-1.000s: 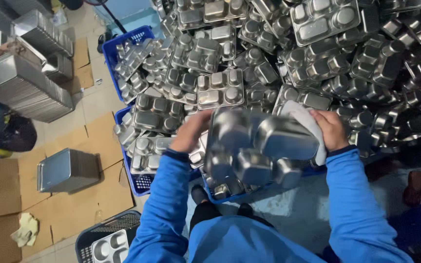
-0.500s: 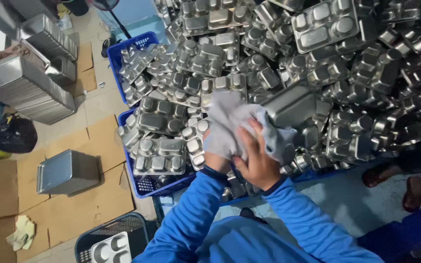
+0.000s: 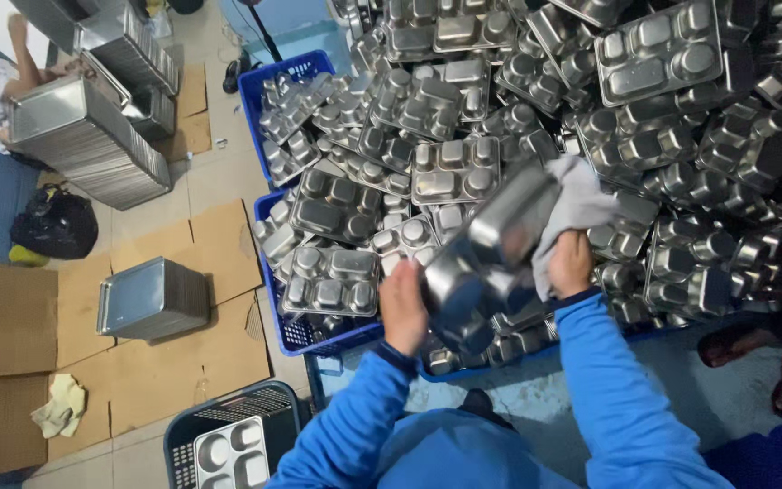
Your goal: The person wipes stainless steel compartmentalized trays with a white cloth and places them into a blue basket. The person repeatedly picks up trays from a large pile, wipes them, and stacks them in the basket.
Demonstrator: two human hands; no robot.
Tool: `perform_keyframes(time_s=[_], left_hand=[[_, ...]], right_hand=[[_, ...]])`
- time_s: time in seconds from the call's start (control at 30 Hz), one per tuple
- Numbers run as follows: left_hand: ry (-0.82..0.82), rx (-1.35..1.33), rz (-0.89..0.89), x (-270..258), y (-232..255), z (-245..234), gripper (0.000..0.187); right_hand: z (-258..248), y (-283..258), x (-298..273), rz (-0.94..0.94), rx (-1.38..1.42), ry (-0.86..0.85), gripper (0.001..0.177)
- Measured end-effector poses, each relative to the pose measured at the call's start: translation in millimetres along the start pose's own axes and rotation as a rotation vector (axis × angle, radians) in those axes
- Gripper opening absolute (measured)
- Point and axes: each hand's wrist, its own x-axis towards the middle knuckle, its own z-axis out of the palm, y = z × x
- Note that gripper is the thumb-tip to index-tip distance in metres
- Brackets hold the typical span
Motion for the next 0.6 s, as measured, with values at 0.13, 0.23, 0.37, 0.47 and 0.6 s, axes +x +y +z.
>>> perform_keyframes(time_s=[0.13, 0.23, 0.37, 0.47, 0.6], left_hand=[[-0.027, 0.045, -0.004, -38, -1, 1, 0.035], [-0.168, 0.255, 0.345, -55, 15, -2, 0.026], [-0.535, 0.499, 0.849, -61, 38, -16, 0.029], [-0.703, 0.549, 0.905, -46, 42, -29, 0.040], [-0.151, 0.398, 0.880, -25, 14, -38, 0.051]], right_hand=[[30, -90, -25, 0.605, 1.277, 0.204, 0.029], [34, -166, -34, 0.744, 1.358, 0.209, 0.044], [-6, -178, 12, 0.881, 1.379, 0.255, 0.042], [-27, -163, 22, 0.647, 1.036, 0.214, 0.046], [-25, -152, -8, 0.716, 1.009, 0.353, 0.042]])
